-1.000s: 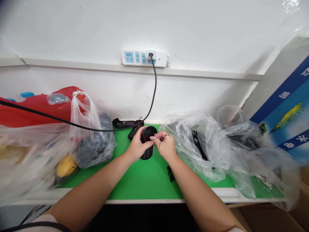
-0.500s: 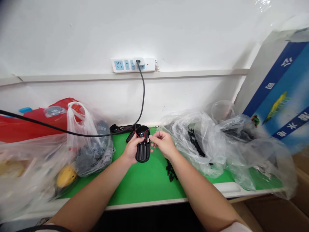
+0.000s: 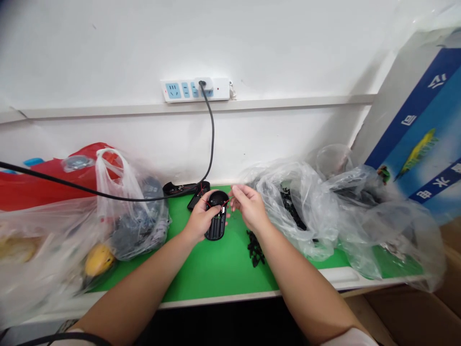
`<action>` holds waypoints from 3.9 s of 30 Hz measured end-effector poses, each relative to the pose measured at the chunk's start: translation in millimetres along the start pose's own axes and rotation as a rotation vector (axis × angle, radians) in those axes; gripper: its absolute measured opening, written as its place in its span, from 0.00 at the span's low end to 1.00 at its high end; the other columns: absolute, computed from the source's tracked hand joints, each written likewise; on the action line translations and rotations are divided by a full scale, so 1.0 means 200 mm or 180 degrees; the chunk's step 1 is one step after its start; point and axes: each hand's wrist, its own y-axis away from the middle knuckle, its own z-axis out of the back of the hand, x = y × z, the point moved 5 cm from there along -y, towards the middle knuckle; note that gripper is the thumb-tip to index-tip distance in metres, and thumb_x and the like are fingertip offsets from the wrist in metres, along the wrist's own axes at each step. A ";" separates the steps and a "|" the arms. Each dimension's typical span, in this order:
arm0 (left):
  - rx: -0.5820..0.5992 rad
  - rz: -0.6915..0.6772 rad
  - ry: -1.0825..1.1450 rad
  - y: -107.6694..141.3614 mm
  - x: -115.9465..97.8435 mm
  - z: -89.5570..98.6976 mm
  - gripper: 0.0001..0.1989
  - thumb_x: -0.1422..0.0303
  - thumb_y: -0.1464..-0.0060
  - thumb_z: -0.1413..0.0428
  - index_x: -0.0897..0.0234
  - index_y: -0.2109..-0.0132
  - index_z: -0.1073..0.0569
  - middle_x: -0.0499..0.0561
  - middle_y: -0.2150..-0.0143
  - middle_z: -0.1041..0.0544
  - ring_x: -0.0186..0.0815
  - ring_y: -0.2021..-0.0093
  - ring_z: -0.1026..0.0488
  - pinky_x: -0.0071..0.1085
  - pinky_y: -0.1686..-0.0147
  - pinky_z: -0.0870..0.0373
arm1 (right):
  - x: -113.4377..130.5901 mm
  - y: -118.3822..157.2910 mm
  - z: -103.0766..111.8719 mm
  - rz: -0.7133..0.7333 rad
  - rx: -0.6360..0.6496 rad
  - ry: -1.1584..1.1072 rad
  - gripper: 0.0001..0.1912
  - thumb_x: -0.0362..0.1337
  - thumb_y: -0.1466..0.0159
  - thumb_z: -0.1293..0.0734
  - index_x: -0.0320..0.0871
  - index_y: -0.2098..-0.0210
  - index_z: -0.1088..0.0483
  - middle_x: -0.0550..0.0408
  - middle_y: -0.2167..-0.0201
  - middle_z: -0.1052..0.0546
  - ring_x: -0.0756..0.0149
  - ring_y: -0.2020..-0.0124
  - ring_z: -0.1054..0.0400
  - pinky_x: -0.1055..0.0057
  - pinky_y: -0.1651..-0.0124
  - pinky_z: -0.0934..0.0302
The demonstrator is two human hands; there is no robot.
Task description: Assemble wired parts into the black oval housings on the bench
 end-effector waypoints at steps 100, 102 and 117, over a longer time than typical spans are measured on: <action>0.0094 0.0337 0.0261 0.03 -0.05 0.03 0.26 0.69 0.62 0.38 0.61 0.54 0.40 0.44 0.70 0.28 0.32 0.80 0.28 0.29 0.81 0.29 | -0.06 0.06 -0.02 -0.1146 0.1029 -0.0219 0.18 0.31 0.58 0.23 0.37 0.68 0.28 0.59 0.78 0.26 0.76 0.79 0.31 0.82 0.76 0.36; 0.0116 0.0331 0.0275 0.03 -0.05 0.03 0.26 0.69 0.61 0.38 0.61 0.55 0.40 0.45 0.69 0.27 0.32 0.80 0.28 0.29 0.81 0.29 | -0.05 0.06 -0.01 -0.1181 0.0921 -0.0275 0.18 0.31 0.59 0.23 0.37 0.69 0.28 0.59 0.78 0.26 0.76 0.79 0.31 0.83 0.77 0.35; -0.0040 0.0308 0.0201 0.04 -0.06 0.02 0.25 0.69 0.62 0.38 0.62 0.56 0.39 0.43 0.74 0.28 0.33 0.80 0.29 0.30 0.80 0.30 | -0.08 0.07 -0.04 -0.1178 0.0821 -0.0353 0.18 0.37 0.53 0.24 0.36 0.66 0.28 0.56 0.76 0.25 0.72 0.76 0.28 0.80 0.75 0.32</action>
